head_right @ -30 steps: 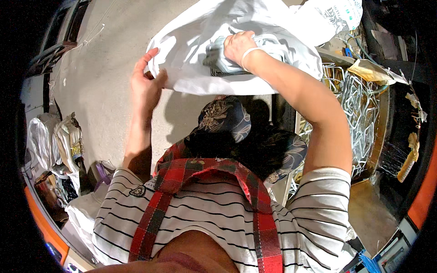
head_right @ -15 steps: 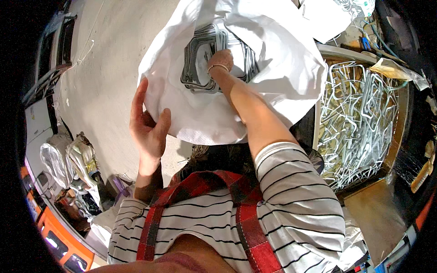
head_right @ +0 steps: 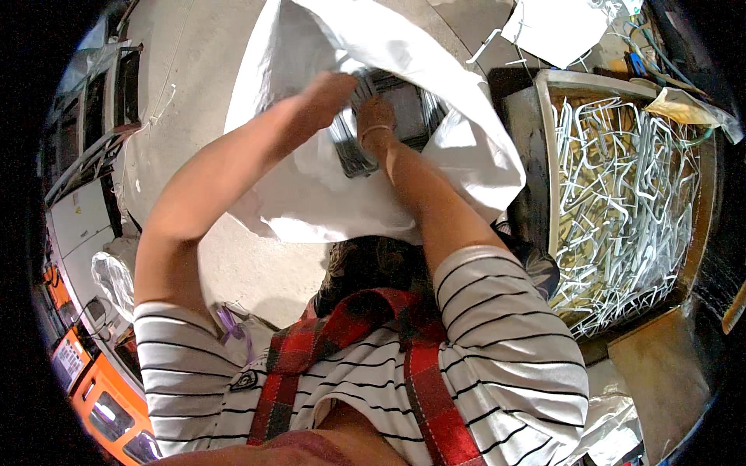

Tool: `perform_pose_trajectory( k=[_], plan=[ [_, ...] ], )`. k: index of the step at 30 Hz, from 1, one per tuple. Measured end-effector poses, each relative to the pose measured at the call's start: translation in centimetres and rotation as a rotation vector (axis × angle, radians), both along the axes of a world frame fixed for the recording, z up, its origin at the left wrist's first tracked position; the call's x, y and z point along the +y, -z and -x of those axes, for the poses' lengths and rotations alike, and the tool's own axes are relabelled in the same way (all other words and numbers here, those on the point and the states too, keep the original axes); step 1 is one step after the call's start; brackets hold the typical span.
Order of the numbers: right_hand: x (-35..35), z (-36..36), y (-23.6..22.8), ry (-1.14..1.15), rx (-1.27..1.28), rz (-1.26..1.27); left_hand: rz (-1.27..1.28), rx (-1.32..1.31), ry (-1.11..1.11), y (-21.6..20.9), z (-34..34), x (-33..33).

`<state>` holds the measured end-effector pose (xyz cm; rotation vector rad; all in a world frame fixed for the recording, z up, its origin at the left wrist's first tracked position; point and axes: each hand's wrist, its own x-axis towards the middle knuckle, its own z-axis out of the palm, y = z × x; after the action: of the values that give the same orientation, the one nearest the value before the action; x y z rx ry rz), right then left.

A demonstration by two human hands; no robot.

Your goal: The person sorts white plastic hangers from a large pile in a wooden bin. They pick up hangers, separate them, and place them into a white sack on the floor. The process involves repetitive picking and placing of the hangers.

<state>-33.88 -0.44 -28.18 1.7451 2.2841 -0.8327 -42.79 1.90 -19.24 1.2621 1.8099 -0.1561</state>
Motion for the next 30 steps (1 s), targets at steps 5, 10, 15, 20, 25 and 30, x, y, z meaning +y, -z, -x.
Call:
perform_pose_trajectory(
  k=[5, 10, 15, 20, 25, 30],
  plan=[
    [0.6, -1.3, 0.9, 0.03, 0.083, 0.12, -0.109, 0.273, 0.579, 7.8, 1.4, -0.5],
    [4.8, -4.1, -2.4, -0.206, 0.46, 0.496, 0.28, -1.002, -1.253, 12.5, 0.4, -4.4],
    [5.3, -5.9, 1.2, -0.11, 0.716, 0.398, 0.019, -1.033, -1.011, 13.7, -1.7, -4.6],
    [6.1, -7.3, 1.4, -0.091, 0.719, 0.378, -0.278, -0.543, -0.713, 13.6, -2.7, -4.5],
    [5.9, -9.1, 1.1, -0.092, 0.639, 0.305, -0.208, 0.39, 0.333, 13.2, -1.7, -3.6],
    [5.6, -14.4, -1.0, -0.156, 0.442, 0.183, 0.02, 0.583, 0.497, 10.2, -1.8, -2.3]
  ],
)
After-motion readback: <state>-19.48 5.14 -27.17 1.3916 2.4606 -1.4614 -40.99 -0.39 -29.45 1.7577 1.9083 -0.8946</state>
